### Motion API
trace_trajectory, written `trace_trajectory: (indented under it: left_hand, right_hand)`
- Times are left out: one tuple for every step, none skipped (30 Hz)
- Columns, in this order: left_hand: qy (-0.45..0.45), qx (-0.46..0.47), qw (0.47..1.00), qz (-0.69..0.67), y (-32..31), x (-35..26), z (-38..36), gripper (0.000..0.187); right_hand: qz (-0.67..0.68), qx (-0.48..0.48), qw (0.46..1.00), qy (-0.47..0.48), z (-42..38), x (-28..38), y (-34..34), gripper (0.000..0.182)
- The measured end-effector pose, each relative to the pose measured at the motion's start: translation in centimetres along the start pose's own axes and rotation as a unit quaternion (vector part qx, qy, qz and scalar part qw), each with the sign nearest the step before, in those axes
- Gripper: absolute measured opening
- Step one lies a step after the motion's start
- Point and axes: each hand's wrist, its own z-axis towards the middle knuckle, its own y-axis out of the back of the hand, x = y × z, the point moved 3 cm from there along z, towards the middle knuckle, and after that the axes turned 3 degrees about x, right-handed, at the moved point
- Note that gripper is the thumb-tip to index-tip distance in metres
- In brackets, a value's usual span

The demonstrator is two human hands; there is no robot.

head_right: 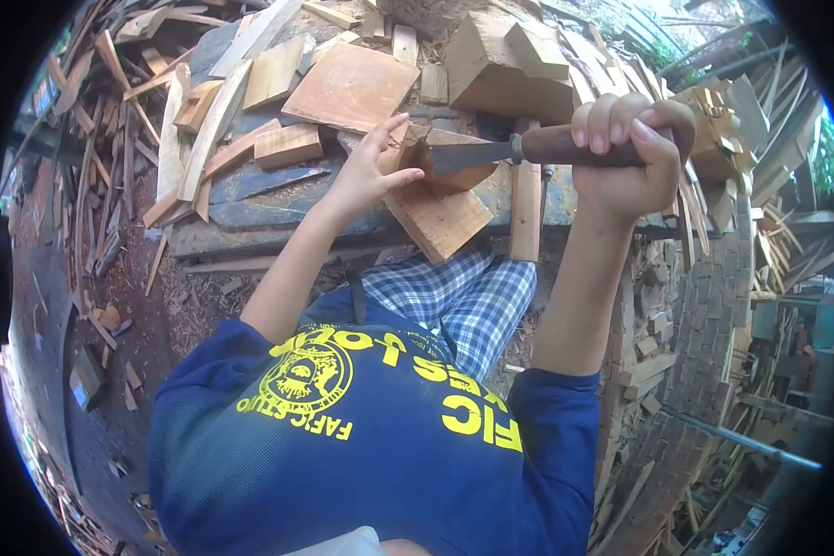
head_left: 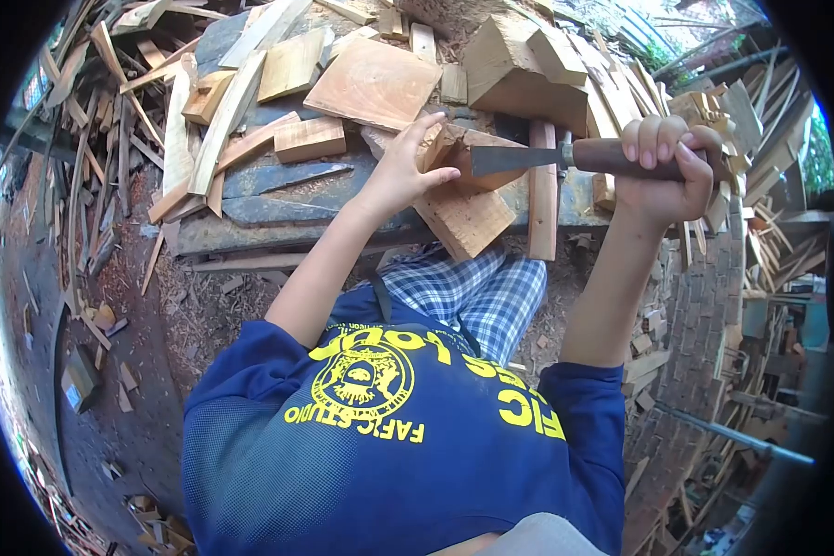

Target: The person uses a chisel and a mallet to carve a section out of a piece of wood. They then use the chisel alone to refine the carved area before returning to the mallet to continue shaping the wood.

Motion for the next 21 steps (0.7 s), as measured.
trace_trajectory:
  left_hand:
    - [0.002, -0.003, 1.0, -0.004, 0.0, 0.1, 0.0, 0.083]
    - [-0.007, 0.004, 0.999, -0.034, 0.0, 0.2, 0.2, 0.079]
    - [-0.018, 0.014, 0.998, -0.062, -0.1, 0.2, 0.3, 0.075]
    - [-0.017, 0.011, 0.998, -0.065, 0.0, 0.1, 0.3, 0.075]
    - [-0.009, 0.011, 0.996, -0.082, 0.0, -0.1, 0.2, 0.071]
    - [-0.001, 0.012, 0.995, -0.099, 0.0, -0.1, 0.2, 0.068]
    - [0.0, 0.011, 0.995, -0.101, -0.1, 0.1, 0.3, 0.068]
    - [-0.002, 0.006, 0.994, -0.109, -0.2, 0.3, 0.4, 0.066]
    - [-0.003, 0.001, 0.993, -0.116, -0.2, 0.5, 0.4, 0.063]
    - [-0.001, 0.001, 0.993, -0.117, -0.3, 0.6, 0.5, 0.063]
    - [0.002, 0.0, 0.993, -0.12, -0.3, 0.8, 0.5, 0.061]
    - [0.004, -0.002, 0.992, -0.123, -0.3, 0.9, 0.6, 0.059]
    - [0.005, -0.003, 0.992, -0.124, -0.3, 0.9, 0.6, 0.059]
    - [0.001, -0.005, 0.992, -0.123, -0.3, 0.8, 0.6, 0.059]
    - [-0.003, -0.007, 0.992, -0.123, -0.2, 0.8, 0.6, 0.058]
    - [-0.002, -0.008, 0.992, -0.123, -0.2, 0.8, 0.6, 0.058]
    - [-0.004, -0.008, 0.992, -0.128, -0.3, 0.9, 0.6, 0.058]
    - [-0.007, -0.008, 0.991, -0.132, -0.3, 0.9, 0.6, 0.058]
    - [-0.006, -0.008, 0.991, -0.133, -0.2, 0.9, 0.6, 0.058]
    - [-0.002, -0.006, 0.991, -0.132, -0.1, 0.8, 0.6, 0.059]
    - [0.003, -0.003, 0.991, -0.13, -0.1, 0.8, 0.5, 0.059]
  right_hand:
    - [-0.004, -0.008, 1.0, -0.007, 0.0, -0.1, -0.3, 0.012]
    - [-0.004, -0.002, 1.0, -0.015, 0.4, -0.5, -0.6, 0.012]
    - [-0.017, -0.009, 1.0, -0.016, 0.4, -0.4, -0.9, 0.012]
    - [-0.03, -0.017, 0.999, -0.018, 0.5, -0.2, -1.1, 0.012]
    - [-0.061, 0.003, 0.998, -0.022, 0.6, -0.2, -1.9, 0.014]
    - [-0.062, 0.005, 0.998, -0.024, 0.7, -0.2, -1.9, 0.014]
    - [-0.057, 0.001, 0.998, -0.021, 0.8, -0.2, -1.9, 0.012]
    - [-0.05, -0.002, 0.999, -0.018, 0.9, -0.3, -1.9, 0.011]
    - [-0.051, -0.002, 0.999, -0.02, 0.9, -0.3, -2.0, 0.011]
    - [-0.056, 0.001, 0.998, -0.022, 1.0, -0.4, -2.2, 0.01]
    - [-0.06, 0.004, 0.998, -0.023, 1.1, -0.4, -2.3, 0.01]
    - [-0.061, 0.005, 0.998, -0.025, 1.1, -0.4, -2.3, 0.01]
    - [-0.061, 0.009, 0.998, -0.027, 1.2, -0.5, -2.3, 0.011]
    - [-0.06, 0.014, 0.998, -0.029, 1.4, -0.5, -2.4, 0.011]
    - [-0.06, 0.015, 0.998, -0.031, 1.4, -0.5, -2.6, 0.011]
    - [-0.073, 0.014, 0.997, -0.034, 1.4, -0.5, -3.0, 0.011]
    - [-0.087, 0.014, 0.995, -0.038, 1.5, -0.6, -3.3, 0.012]
    - [-0.086, 0.015, 0.995, -0.038, 1.6, -0.7, -3.5, 0.012]
    - [-0.089, 0.009, 0.995, -0.039, 1.6, -0.8, -3.6, 0.012]
    - [-0.091, 0.003, 0.995, -0.039, 1.6, -0.8, -3.7, 0.012]
    - [-0.092, 0.003, 0.995, -0.041, 1.7, -0.9, -3.8, 0.012]
